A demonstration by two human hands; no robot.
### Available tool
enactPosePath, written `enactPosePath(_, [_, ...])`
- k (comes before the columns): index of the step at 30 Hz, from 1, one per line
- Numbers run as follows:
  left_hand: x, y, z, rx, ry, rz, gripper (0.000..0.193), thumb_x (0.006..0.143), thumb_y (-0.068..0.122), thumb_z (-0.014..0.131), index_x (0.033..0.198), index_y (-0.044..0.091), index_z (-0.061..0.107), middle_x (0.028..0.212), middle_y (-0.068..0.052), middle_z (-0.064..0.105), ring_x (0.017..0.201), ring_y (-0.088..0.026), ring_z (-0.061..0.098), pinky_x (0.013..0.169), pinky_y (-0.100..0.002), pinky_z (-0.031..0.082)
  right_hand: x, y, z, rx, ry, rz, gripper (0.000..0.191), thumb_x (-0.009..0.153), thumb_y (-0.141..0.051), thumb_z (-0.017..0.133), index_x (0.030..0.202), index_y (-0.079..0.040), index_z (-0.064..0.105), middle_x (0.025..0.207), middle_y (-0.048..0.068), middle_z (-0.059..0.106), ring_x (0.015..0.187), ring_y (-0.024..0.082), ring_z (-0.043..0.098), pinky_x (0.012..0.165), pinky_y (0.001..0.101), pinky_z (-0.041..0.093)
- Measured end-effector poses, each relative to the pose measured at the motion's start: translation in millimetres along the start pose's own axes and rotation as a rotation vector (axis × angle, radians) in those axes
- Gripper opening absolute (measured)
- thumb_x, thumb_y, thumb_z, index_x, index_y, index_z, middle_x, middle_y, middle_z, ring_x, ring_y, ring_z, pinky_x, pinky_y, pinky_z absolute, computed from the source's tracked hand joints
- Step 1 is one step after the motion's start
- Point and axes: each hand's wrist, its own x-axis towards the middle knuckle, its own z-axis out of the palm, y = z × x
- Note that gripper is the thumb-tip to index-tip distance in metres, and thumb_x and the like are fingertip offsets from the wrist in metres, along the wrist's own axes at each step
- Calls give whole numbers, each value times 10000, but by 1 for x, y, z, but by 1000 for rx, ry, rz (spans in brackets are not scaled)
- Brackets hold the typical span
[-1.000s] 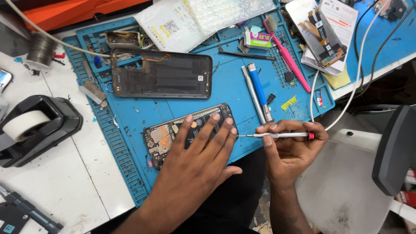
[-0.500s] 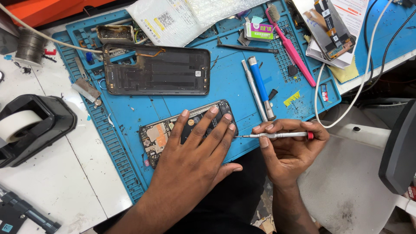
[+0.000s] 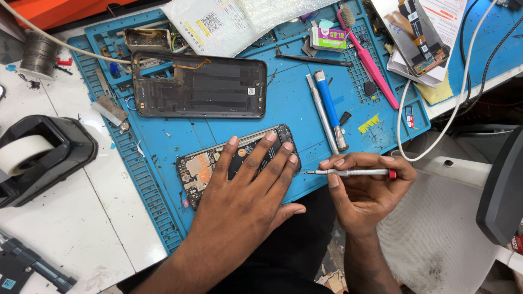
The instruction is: The person uses a screwdriver to remove screws from a disassembled smartphone, then tests the screen by powering it on. They apply adhesive tape to the battery area, place the back cover onto the phone, and use a glass jar to press the cover into place.
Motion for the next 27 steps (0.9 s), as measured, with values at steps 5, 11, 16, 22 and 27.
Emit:
enactPosePath(5, [1,0,-1,-2,14,0,705,941,622,517,1393,86,595,1477,-87,542,1490,-262,335,1221,-605,187,0,-6,1,-42,-13,-7,659,987,126,659,1422,-156,251,1086,190,616,969,244,732,875,380,695])
enactPosePath(11, [-1,0,-6,15,31,-6,714,933,604,548,1404,70,594,1479,-88,541,1486,-256,345,1222,-587,191,23,-25,3,-311,-200,-291,714,855,139,702,1398,-61,283,1064,209,549,917,238,724,815,391,652])
enactPosePath(16, [0,-2,-8,0,37,-6,690,942,583,556,1394,64,595,1463,-75,544,1476,-255,356,1220,-598,196,49,-58,1,-434,-559,-315,726,861,122,754,1403,-36,298,1104,158,655,976,252,743,797,332,659])
enactPosePath(22, [0,0,-10,1,53,-8,673,938,568,571,1382,64,599,1442,-78,556,1463,-258,373,1206,-604,221,78,-77,14,-592,-636,-365,623,888,-20,847,1265,29,353,1085,189,644,937,288,747,773,351,629])
enactPosePath(27, [0,0,-14,12,66,-8,666,927,555,596,1372,60,603,1439,-78,558,1462,-262,380,1201,-609,242,94,-101,20,-614,-710,-87,387,886,-24,742,1086,2,411,1032,165,727,888,271,792,705,331,643])
